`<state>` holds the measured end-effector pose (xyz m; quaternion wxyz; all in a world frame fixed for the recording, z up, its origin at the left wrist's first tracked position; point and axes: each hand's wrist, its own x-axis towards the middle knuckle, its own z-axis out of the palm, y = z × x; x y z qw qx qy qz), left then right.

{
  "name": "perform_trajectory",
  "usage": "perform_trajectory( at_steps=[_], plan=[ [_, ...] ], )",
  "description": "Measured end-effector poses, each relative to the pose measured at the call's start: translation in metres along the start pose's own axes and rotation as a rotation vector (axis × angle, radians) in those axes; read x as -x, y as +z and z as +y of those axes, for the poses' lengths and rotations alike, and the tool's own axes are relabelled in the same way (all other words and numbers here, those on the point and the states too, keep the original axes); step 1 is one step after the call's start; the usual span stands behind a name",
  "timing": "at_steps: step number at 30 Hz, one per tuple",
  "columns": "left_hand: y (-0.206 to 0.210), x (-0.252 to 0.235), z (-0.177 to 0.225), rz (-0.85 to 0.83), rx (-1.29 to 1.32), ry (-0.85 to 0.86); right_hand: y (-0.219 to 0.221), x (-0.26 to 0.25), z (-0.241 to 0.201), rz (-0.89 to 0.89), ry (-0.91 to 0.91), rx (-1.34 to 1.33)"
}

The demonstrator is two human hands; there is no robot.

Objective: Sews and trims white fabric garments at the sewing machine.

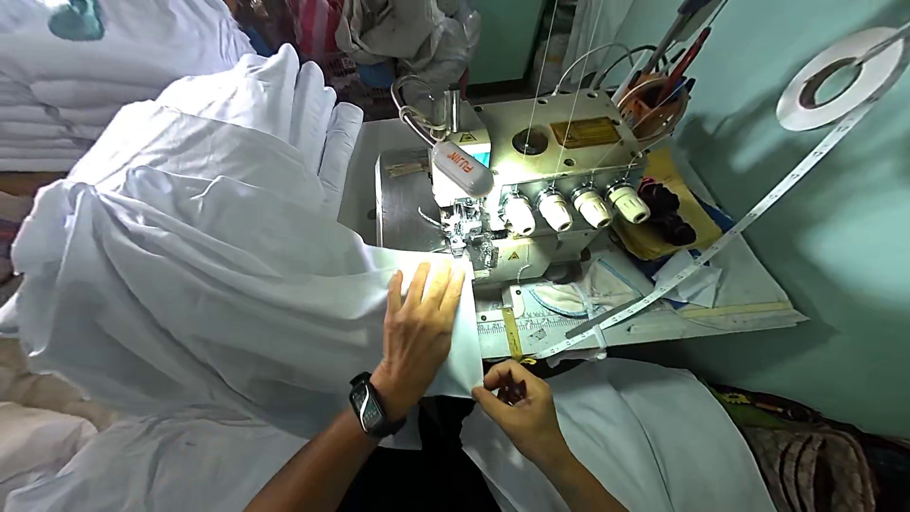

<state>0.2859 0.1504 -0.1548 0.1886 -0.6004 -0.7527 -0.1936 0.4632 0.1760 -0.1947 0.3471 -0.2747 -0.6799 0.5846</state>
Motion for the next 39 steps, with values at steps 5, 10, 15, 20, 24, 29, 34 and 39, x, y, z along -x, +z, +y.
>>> perform_trajectory(
  at_steps=[5,10,15,20,24,29,34,39],
  plan=[
    [-0.005,-0.03,-0.025,-0.15,0.263,-0.076,0.005,-0.026,-0.012,0.063,-0.032,0.021],
    [-0.003,-0.072,-0.06,-0.258,0.387,-0.075,0.016,-0.068,-0.012,0.139,-0.07,-0.007],
    [0.014,-0.107,-0.086,-0.231,0.46,-0.134,0.025,-0.105,-0.01,0.159,-0.257,0.036],
    [0.022,-0.134,-0.106,-0.275,0.433,-0.294,0.033,-0.121,-0.004,0.306,-0.398,0.417],
    [0.039,-0.142,-0.129,-0.189,0.552,-0.481,0.037,-0.118,-0.002,0.324,-0.449,0.5],
    [-0.007,-0.124,-0.123,-0.051,0.743,-0.645,0.02,-0.088,0.011,0.1,-0.495,0.273],
    [-0.077,-0.023,-0.097,0.051,0.602,-0.12,0.001,-0.055,0.045,-0.138,-0.323,0.469],
    [-0.071,0.052,-0.07,0.097,0.526,0.206,0.012,-0.063,0.008,-0.059,-0.458,0.422]
  ],
)
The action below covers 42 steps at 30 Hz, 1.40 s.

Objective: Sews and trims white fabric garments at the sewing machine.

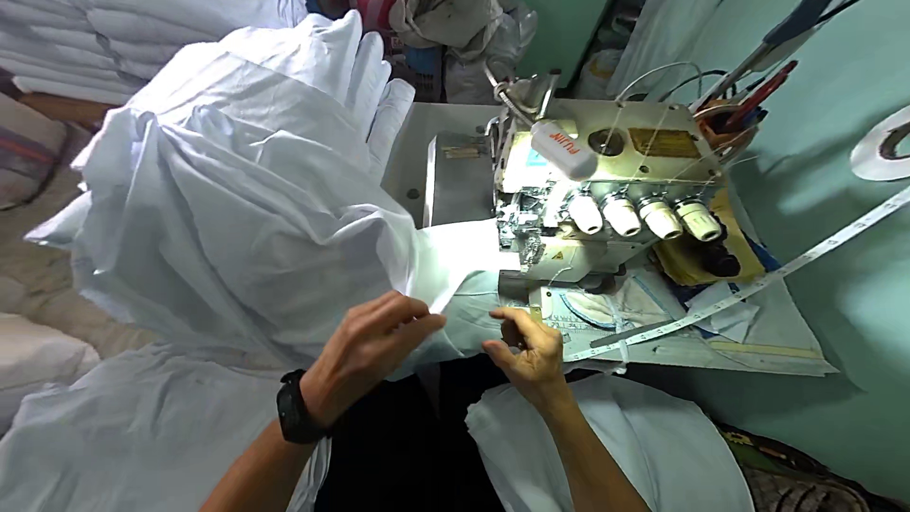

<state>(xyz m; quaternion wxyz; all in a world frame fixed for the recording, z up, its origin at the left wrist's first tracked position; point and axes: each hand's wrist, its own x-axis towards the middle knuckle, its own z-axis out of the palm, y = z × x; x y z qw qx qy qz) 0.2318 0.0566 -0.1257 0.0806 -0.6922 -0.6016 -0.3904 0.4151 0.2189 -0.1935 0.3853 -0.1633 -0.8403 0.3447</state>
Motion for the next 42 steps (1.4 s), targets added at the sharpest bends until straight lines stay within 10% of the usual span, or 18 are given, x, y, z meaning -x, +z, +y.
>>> perform_trajectory(
  at_steps=[13,18,26,30,34,42],
  plan=[
    [0.016,0.046,0.058,0.202,-0.056,-0.154,0.029,-0.011,-0.051,0.048,-0.401,0.042],
    [0.04,0.047,0.087,-0.332,-0.081,-0.568,-0.01,-0.022,-0.036,-0.002,-0.013,-0.148],
    [0.08,-0.034,0.024,-0.048,-0.294,-0.484,-0.025,-0.011,0.017,-0.297,0.535,-0.276],
    [0.056,-0.085,-0.043,-0.214,-0.107,-0.515,-0.023,-0.03,0.009,-0.093,0.792,-0.724],
    [0.054,-0.113,-0.098,-0.008,-0.129,-0.425,-0.004,-0.04,0.01,0.193,0.879,-0.902],
    [0.082,-0.041,-0.008,-0.104,-0.309,0.02,-0.003,-0.006,0.037,0.549,0.658,-0.508]
  ],
)
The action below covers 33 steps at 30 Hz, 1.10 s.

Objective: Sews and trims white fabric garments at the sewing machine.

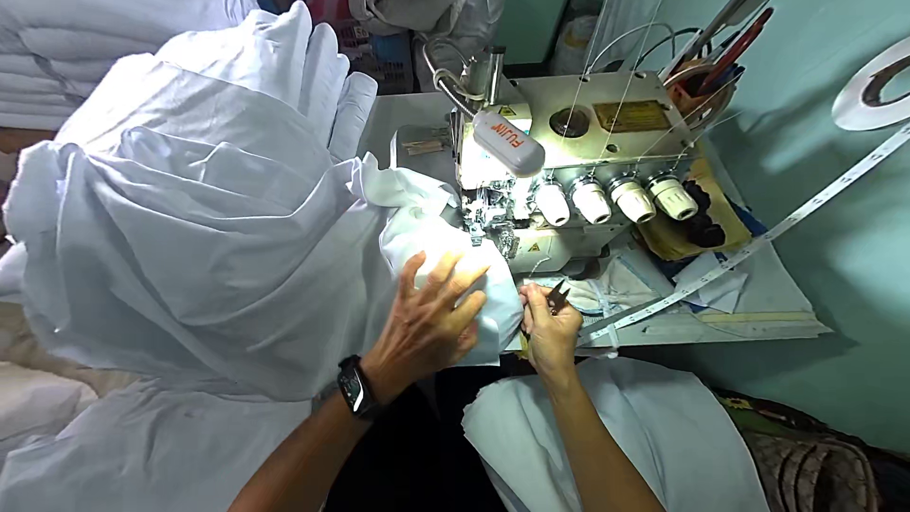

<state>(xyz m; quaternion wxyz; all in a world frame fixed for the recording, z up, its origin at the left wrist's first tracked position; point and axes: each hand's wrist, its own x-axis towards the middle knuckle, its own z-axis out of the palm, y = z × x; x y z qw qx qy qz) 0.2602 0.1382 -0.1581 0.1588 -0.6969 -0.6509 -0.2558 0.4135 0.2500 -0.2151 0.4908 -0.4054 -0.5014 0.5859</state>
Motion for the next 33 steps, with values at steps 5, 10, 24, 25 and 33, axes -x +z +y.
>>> perform_trajectory(
  at_steps=[5,10,24,25,33],
  plan=[
    [-0.003,0.041,0.002,0.12,0.137,-0.101,-0.005,0.018,-0.009,-0.236,-0.539,0.213],
    [-0.015,0.055,0.001,0.233,0.196,-0.017,0.02,0.05,-0.038,-0.676,0.655,-0.326],
    [-0.054,-0.037,-0.01,-0.043,0.59,-0.063,-0.009,0.044,-0.04,-0.689,-0.528,0.17],
    [-0.051,-0.043,-0.01,-0.016,0.589,-0.078,-0.014,0.042,-0.035,-0.665,-0.578,0.196],
    [-0.012,-0.053,-0.037,-0.075,0.604,-0.282,-0.014,-0.014,-0.001,-0.457,-0.796,0.494]
  ],
)
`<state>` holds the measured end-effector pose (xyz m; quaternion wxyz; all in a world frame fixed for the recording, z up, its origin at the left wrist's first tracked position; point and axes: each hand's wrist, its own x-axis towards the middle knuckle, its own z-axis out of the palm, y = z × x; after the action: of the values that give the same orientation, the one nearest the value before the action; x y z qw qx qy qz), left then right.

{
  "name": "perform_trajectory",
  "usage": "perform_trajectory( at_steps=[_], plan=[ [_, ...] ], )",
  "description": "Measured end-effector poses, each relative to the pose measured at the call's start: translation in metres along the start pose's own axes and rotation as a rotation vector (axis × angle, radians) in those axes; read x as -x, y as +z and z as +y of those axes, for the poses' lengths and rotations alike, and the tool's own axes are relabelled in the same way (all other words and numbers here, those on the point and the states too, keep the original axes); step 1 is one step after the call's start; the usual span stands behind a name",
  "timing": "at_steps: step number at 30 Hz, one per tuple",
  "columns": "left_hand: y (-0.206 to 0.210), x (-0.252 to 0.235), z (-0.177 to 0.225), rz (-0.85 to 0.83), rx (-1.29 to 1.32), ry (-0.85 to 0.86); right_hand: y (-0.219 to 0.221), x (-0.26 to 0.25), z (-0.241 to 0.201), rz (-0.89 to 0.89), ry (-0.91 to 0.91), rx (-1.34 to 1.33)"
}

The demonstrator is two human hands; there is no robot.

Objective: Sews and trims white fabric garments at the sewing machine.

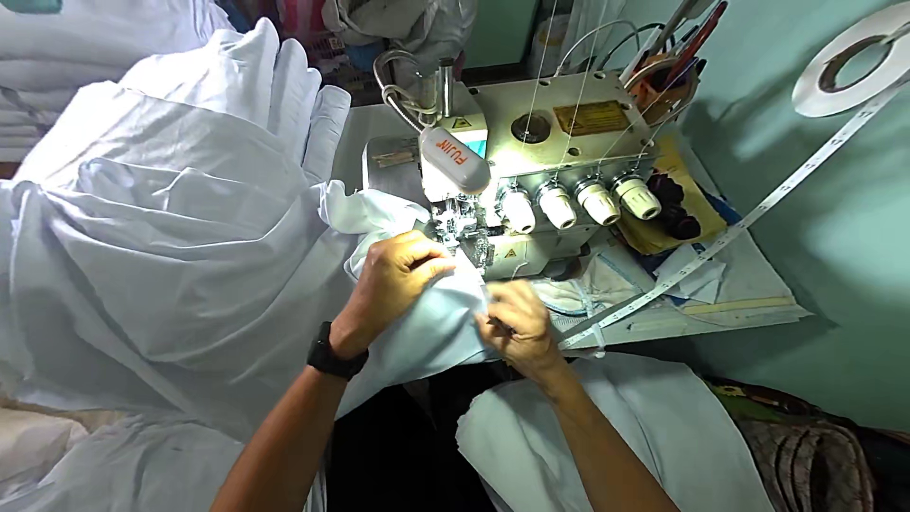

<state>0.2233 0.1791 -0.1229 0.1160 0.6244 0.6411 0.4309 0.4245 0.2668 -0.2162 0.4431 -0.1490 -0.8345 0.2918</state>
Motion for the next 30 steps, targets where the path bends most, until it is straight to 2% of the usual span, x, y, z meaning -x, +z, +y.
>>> perform_trajectory(
  at_steps=[3,7,12,13,15,17,18,19,21,23,24,27,30],
  plan=[
    [-0.008,0.005,-0.003,-0.052,-0.019,0.009,0.007,0.019,-0.014,-0.141,-0.008,-0.197],
    [-0.01,0.007,0.002,-0.08,-0.075,-0.032,0.013,0.044,-0.024,-0.115,0.009,-0.179],
    [-0.003,0.005,0.006,-0.01,-0.065,-0.137,0.004,0.041,-0.043,-0.12,0.341,-0.606],
    [-0.001,0.005,0.008,0.018,-0.077,-0.153,0.004,0.043,-0.043,-0.133,0.363,-0.606],
    [0.006,0.009,0.013,0.073,-0.204,-0.112,0.008,0.05,-0.043,-0.117,0.273,-0.432],
    [0.02,0.021,0.022,0.112,-0.471,0.023,0.006,0.055,-0.045,-0.067,0.135,-0.217],
    [0.029,0.03,0.027,0.131,-0.619,0.073,0.003,0.055,-0.048,-0.044,0.123,-0.194],
    [0.038,0.037,0.03,0.153,-0.734,0.087,0.0,0.054,-0.052,-0.031,0.175,-0.263],
    [0.049,0.044,0.027,0.191,-0.803,0.065,-0.006,0.048,-0.064,-0.04,0.456,-0.6],
    [0.049,0.043,0.02,0.165,-0.711,0.037,-0.005,0.038,-0.072,-0.029,0.766,-0.908],
    [0.046,0.041,0.016,0.143,-0.654,0.029,-0.004,0.034,-0.075,-0.023,0.858,-0.998],
    [0.034,0.031,0.013,0.089,-0.558,0.007,0.001,0.021,-0.082,-0.025,1.009,-1.099],
    [0.016,0.016,0.01,-0.035,-0.473,-0.04,0.008,0.005,-0.082,-0.004,1.119,-1.112]
  ],
)
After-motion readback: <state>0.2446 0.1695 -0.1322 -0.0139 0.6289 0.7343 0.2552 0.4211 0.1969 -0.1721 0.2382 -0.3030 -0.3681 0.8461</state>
